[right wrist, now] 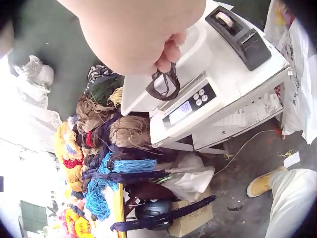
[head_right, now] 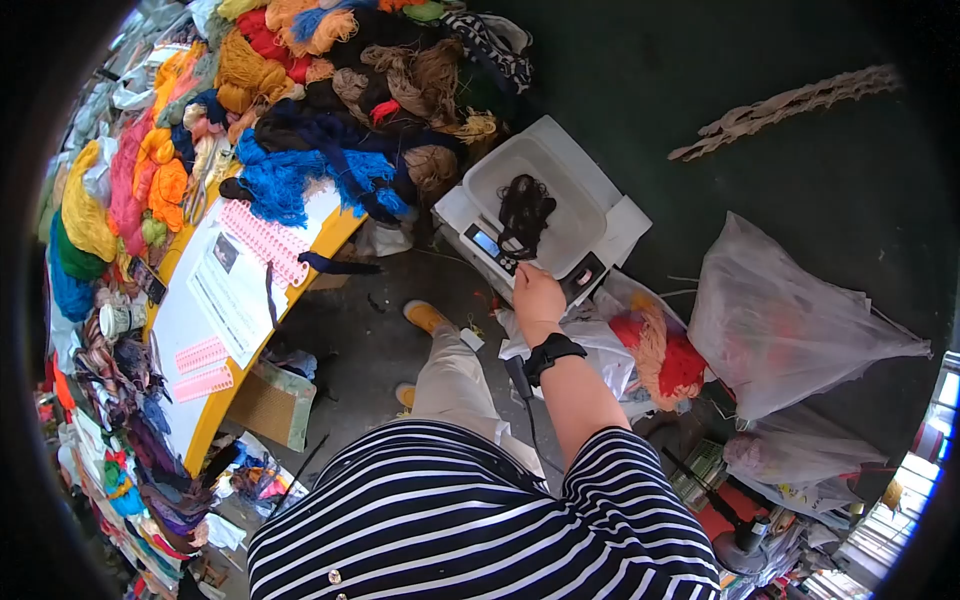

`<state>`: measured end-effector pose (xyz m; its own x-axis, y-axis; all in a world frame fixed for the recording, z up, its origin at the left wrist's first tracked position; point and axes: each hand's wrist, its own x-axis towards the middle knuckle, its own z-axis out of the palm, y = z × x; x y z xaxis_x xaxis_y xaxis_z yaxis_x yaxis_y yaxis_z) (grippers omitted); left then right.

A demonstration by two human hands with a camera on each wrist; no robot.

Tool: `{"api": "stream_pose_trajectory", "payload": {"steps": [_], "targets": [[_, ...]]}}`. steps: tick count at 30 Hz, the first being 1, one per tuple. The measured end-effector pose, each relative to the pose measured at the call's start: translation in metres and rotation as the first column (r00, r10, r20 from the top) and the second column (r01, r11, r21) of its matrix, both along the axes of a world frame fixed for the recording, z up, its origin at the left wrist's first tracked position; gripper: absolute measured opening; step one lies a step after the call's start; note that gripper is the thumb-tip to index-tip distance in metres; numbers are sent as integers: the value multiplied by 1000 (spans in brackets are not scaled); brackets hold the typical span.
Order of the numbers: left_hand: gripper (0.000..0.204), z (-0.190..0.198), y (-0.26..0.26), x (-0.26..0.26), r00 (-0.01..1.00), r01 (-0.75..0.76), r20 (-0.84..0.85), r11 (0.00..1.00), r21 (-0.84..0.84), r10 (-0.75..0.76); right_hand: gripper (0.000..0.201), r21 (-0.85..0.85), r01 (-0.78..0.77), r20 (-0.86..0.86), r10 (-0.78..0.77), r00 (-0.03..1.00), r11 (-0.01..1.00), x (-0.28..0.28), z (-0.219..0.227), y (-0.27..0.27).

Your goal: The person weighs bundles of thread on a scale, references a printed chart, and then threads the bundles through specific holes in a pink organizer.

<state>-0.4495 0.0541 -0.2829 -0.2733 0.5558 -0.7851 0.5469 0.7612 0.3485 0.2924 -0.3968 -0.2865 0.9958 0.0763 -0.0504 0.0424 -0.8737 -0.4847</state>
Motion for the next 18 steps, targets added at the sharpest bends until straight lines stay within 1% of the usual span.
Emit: {"api": "stream_pose_trajectory", "payload": {"steps": [1, 5, 7, 10, 11, 13, 14, 15, 17, 18], "targets": [[29, -1, -1, 0, 1000, 1, 0, 1000, -2, -1, 26, -10, 10, -47, -10, 999, 1000, -1, 0, 1], [29, -9, -4, 0, 1000, 8, 19, 999, -34, -8, 30, -23, -41, -47, 40, 998, 999, -5, -15, 2], [29, -5, -2, 1, 999, 38, -19, 997, -64, -40, 32, -46, -59, -73, 55, 996, 997, -6, -16, 7], [29, 1, -1, 4, 995, 95, -30, 991, -90, -98, 37, -55, -64, -152, 55, 987, 996, -6, -5, 16], [29, 2, -1, 5, 993, 115, -26, 989, -95, -118, 40, -62, -64, -203, 50, 978, 996, -5, -5, 19], [28, 9, -6, 15, 996, 65, -51, 994, -86, -70, 46, -76, -65, -306, 39, 951, 995, -1, -4, 24], [27, 14, -10, 24, 997, 40, -64, 996, -80, -45, 49, -103, -79, -312, 44, 949, 991, 1, -4, 27], [26, 22, -12, 34, 1000, -24, 16, 996, -89, 26, 52, -130, -95, -319, 49, 946, 987, 4, -4, 31], [25, 36, -17, 53, 970, -152, 171, 981, -118, 171, 58, -183, -115, -349, 45, 936, 976, 11, -11, 38], [23, 51, -21, 84, 961, -187, 190, 979, -87, 200, 61, -209, -120, -370, 35, 929, 971, 16, -21, 40]]}}
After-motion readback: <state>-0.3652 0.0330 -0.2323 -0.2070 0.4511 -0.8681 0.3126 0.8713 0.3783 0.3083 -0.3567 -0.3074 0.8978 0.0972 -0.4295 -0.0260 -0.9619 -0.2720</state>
